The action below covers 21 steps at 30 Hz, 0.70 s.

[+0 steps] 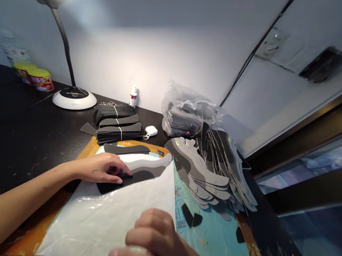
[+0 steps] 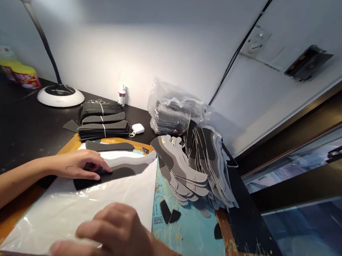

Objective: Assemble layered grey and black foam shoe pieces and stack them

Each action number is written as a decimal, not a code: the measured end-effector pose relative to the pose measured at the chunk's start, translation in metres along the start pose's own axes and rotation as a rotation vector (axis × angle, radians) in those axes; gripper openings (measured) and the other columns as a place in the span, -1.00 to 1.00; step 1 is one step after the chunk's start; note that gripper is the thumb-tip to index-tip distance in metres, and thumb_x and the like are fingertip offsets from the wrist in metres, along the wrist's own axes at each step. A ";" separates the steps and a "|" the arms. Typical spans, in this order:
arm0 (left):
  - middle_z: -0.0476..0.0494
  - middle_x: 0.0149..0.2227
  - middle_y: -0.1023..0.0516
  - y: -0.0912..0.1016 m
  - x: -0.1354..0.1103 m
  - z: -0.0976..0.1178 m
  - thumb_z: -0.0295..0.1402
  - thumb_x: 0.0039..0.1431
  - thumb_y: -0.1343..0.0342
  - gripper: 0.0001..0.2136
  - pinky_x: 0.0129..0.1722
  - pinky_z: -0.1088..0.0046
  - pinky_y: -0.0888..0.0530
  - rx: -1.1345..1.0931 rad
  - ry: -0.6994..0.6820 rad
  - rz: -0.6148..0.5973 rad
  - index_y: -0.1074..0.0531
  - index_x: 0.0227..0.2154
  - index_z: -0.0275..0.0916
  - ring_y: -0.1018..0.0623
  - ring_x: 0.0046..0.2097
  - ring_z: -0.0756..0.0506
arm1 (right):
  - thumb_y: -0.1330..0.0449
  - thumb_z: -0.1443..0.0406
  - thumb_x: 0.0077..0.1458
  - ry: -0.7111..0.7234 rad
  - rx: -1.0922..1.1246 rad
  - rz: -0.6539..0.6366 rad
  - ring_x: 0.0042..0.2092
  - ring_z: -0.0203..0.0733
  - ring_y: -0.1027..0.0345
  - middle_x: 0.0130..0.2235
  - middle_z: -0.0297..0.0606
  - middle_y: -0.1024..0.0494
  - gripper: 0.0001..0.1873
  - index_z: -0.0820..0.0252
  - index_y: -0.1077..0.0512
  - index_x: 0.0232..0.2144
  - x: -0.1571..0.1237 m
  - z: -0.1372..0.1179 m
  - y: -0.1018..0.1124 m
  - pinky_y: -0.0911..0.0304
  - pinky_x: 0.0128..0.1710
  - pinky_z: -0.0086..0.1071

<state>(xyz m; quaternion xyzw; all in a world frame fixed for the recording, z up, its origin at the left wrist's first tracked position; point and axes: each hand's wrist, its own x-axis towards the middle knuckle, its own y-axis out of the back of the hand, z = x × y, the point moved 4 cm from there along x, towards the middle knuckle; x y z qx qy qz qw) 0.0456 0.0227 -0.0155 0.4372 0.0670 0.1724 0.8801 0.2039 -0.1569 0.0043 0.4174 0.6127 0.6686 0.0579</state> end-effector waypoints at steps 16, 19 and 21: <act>-0.12 -0.29 -0.53 -0.001 0.001 -0.008 0.17 -0.03 -0.29 -0.36 -0.34 0.52 -0.38 -0.100 0.110 -0.066 -0.56 0.01 -0.18 -0.47 -0.29 -0.10 | -0.32 0.11 0.16 -0.321 0.216 -0.186 0.23 -0.08 -0.30 0.19 -0.17 -0.47 -0.44 0.05 -0.38 0.18 0.006 0.137 -0.024 -0.16 0.26 -0.15; -0.20 -0.19 -0.56 0.004 0.001 -0.008 0.22 0.20 -0.01 -0.37 -0.29 0.50 -0.39 -0.163 0.064 -0.032 -0.56 0.00 -0.22 -0.49 -0.24 -0.12 | -0.29 0.17 0.21 -0.310 0.205 -0.154 0.17 -0.10 -0.39 0.12 -0.20 -0.55 -0.54 0.10 -0.42 0.14 0.003 0.138 -0.020 -0.25 0.20 -0.21; -0.22 -0.19 -0.56 0.007 0.000 -0.009 0.21 0.28 0.12 -0.36 -0.27 0.49 -0.39 -0.186 0.035 0.020 -0.57 -0.02 -0.25 -0.48 -0.25 -0.12 | -0.27 0.14 0.22 -0.284 0.166 -0.144 0.15 -0.08 -0.41 0.10 -0.18 -0.56 -0.56 0.11 -0.43 0.12 0.003 0.137 -0.018 -0.27 0.18 -0.21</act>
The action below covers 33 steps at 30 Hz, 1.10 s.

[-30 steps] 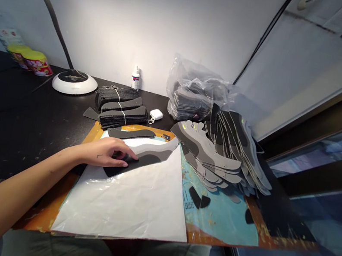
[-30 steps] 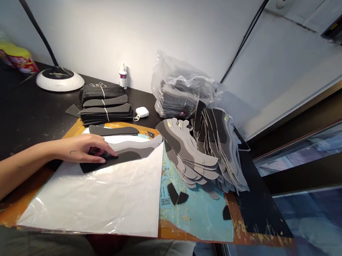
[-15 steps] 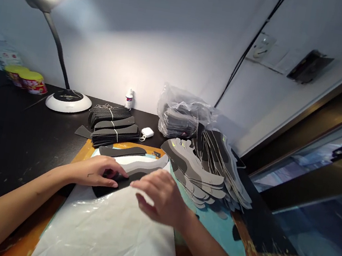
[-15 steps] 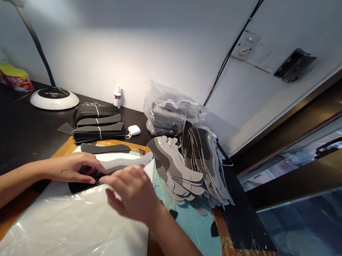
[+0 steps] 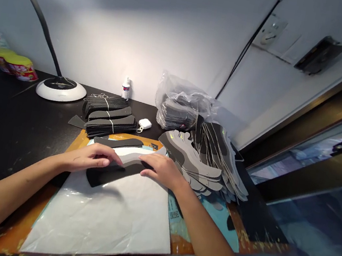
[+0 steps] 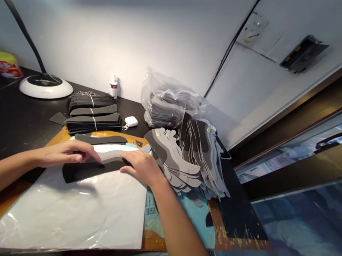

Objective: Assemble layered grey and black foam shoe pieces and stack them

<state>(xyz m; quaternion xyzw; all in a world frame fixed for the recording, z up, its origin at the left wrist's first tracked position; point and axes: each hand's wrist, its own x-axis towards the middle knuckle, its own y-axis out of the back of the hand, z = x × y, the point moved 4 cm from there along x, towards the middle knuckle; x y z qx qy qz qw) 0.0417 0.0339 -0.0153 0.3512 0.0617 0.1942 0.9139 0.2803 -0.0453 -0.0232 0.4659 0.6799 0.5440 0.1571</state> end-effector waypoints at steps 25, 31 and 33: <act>-0.05 -0.58 -0.45 -0.002 -0.002 0.000 -0.10 0.08 -0.27 -0.65 -0.62 0.58 -0.34 -0.253 0.208 0.511 -0.51 -0.52 -0.35 -0.38 -0.55 0.01 | 0.01 0.03 0.39 -0.139 -0.054 0.515 -0.08 -0.19 -0.55 -0.12 -0.26 -0.65 -0.62 0.11 -0.48 -0.07 -0.015 -0.012 0.026 -0.39 -0.12 -0.40; -0.16 -0.47 -0.58 0.000 -0.002 -0.001 -0.07 -0.02 -0.33 -0.63 -0.58 0.50 -0.45 -0.365 0.276 0.565 -0.55 -0.40 -0.35 -0.50 -0.50 -0.08 | -0.18 0.05 0.27 -0.179 -0.044 0.508 -0.02 -0.15 -0.54 -0.04 -0.27 -0.63 -0.65 0.05 -0.47 0.01 -0.014 -0.010 0.021 -0.43 -0.02 -0.33; -0.15 -0.49 -0.56 0.000 -0.002 0.000 -0.03 -0.03 -0.33 -0.60 -0.59 0.50 -0.44 -0.361 0.274 0.576 -0.54 -0.42 -0.34 -0.49 -0.51 -0.08 | -0.20 0.05 0.26 -0.208 -0.034 0.525 0.01 -0.13 -0.53 0.00 -0.27 -0.62 -0.62 0.03 -0.44 0.05 -0.014 -0.008 0.019 -0.45 -0.01 -0.31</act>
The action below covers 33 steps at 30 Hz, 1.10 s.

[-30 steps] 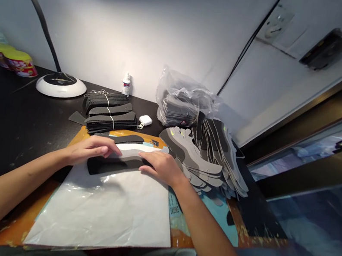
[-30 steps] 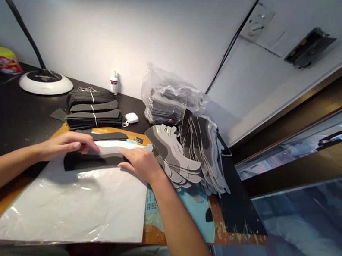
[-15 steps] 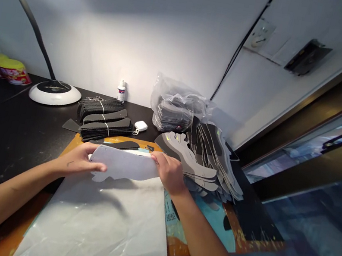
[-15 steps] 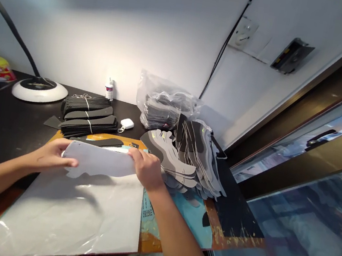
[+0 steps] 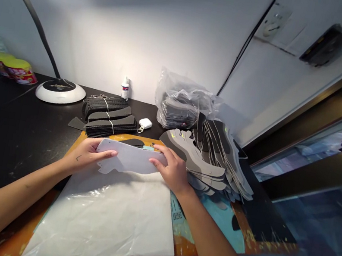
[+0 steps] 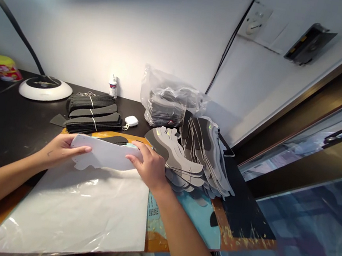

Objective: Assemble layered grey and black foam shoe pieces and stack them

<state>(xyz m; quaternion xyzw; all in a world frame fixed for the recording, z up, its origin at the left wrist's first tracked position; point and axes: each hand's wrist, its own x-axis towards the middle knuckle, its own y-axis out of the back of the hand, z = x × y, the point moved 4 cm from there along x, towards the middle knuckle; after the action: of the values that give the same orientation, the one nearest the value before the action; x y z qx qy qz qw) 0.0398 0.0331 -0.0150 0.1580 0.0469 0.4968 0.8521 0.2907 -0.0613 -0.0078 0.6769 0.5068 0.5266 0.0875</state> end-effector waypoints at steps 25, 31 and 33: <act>-0.11 -0.40 -0.52 0.008 0.001 -0.001 -0.02 0.11 -0.25 -0.62 -0.50 0.56 -0.37 0.051 -0.103 0.129 -0.54 -0.26 -0.28 -0.42 -0.44 -0.03 | -0.21 0.16 0.27 -0.128 0.158 0.035 -0.31 -0.24 -0.45 -0.39 -0.31 -0.57 -0.76 0.10 -0.53 -0.41 0.004 0.008 0.006 -0.29 -0.30 -0.41; -0.14 -0.43 -0.53 0.009 0.000 0.011 0.06 0.02 -0.28 -0.55 -0.53 0.54 -0.35 -0.037 -0.145 0.238 -0.55 -0.31 -0.30 -0.41 -0.47 -0.03 | -0.19 0.16 0.28 -0.089 0.142 0.091 -0.26 -0.22 -0.51 -0.33 -0.31 -0.62 -0.77 0.07 -0.54 -0.38 0.002 0.004 0.008 -0.35 -0.27 -0.38; -0.09 -0.50 -0.47 0.010 0.000 0.011 0.06 0.03 -0.26 -0.57 -0.53 0.53 -0.34 -0.037 -0.177 0.278 -0.52 -0.41 -0.29 -0.39 -0.49 -0.02 | -0.19 0.16 0.29 -0.086 0.137 0.090 -0.25 -0.22 -0.51 -0.32 -0.31 -0.62 -0.77 0.07 -0.54 -0.38 0.002 0.002 0.008 -0.36 -0.26 -0.37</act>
<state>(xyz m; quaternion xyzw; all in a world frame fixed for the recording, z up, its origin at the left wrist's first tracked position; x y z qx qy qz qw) 0.0336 0.0350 -0.0015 0.1904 -0.0599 0.5946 0.7789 0.2971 -0.0630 -0.0025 0.7252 0.5067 0.4645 0.0388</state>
